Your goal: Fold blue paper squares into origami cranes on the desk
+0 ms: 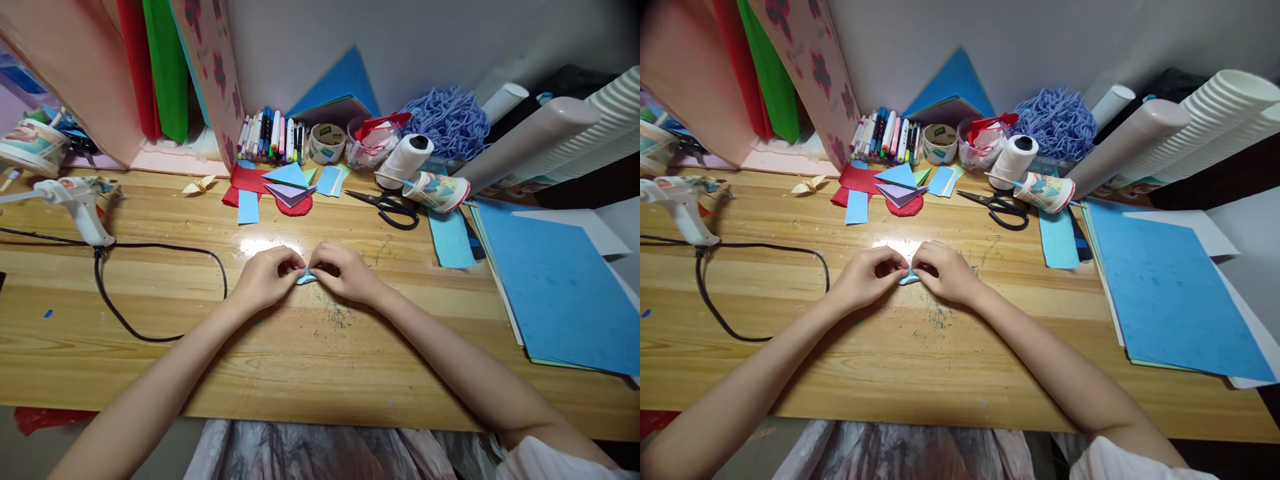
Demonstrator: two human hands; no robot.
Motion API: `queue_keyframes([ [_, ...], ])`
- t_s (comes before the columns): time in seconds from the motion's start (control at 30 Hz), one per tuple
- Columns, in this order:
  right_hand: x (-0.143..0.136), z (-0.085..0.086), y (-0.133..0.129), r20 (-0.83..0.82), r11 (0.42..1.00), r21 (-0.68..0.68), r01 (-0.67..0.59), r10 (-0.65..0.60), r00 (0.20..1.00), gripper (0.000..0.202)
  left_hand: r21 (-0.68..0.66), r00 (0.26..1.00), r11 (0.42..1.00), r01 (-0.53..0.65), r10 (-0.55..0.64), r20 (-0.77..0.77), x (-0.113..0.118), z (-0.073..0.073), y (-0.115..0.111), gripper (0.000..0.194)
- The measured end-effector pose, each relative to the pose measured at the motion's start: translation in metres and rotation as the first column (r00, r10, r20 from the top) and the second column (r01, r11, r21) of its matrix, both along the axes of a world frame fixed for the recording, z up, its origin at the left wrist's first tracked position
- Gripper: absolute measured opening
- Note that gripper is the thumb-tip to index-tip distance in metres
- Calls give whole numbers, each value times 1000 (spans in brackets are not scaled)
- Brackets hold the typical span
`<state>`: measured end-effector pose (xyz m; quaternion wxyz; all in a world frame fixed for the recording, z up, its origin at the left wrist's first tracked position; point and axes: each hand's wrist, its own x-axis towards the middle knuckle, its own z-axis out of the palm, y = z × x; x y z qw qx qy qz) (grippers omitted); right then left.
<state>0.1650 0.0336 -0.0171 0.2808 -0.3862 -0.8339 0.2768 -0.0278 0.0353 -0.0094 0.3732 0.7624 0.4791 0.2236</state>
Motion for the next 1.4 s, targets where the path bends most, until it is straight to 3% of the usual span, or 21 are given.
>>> queue_keyframes([
  [0.23, 4, -8, -2, 109, 982, 168, -86, 68, 992, 12, 234, 980, 960, 151, -114, -164, -2, 3, -6, 12],
  [0.4, 8, -8, -4, 265, 926, 337, -169, 79, 961, 23, 460, 881, 803, 378, -161, -444, -2, 3, -5, 18],
  [0.53, 11, -7, -6, 359, 882, 402, -245, 95, 928, 27, 492, 824, 721, 488, -195, -533, -5, 3, -4, 16],
  [0.63, 12, -9, -6, 327, 894, 397, -208, 74, 942, 25, 480, 833, 748, 458, -173, -525, -7, 1, -7, 18],
  [0.83, 9, -9, -3, 114, 967, 244, -75, 49, 992, 16, 390, 962, 909, 148, -42, -269, -3, -1, -10, 18],
  [1.03, 8, -7, 0, -34, 994, 109, -27, 31, 999, 11, 298, 982, 950, 93, -38, -186, 0, 0, -5, 13],
  [1.2, 6, -8, 1, 42, 984, 179, -21, 14, 999, 10, 373, 970, 913, 163, -78, -232, 0, -2, -5, 14],
  [1.4, 6, -4, -3, 294, 885, 440, -155, 21, 955, 20, 574, 881, 727, 378, -91, -464, -1, -5, -7, 19],
])
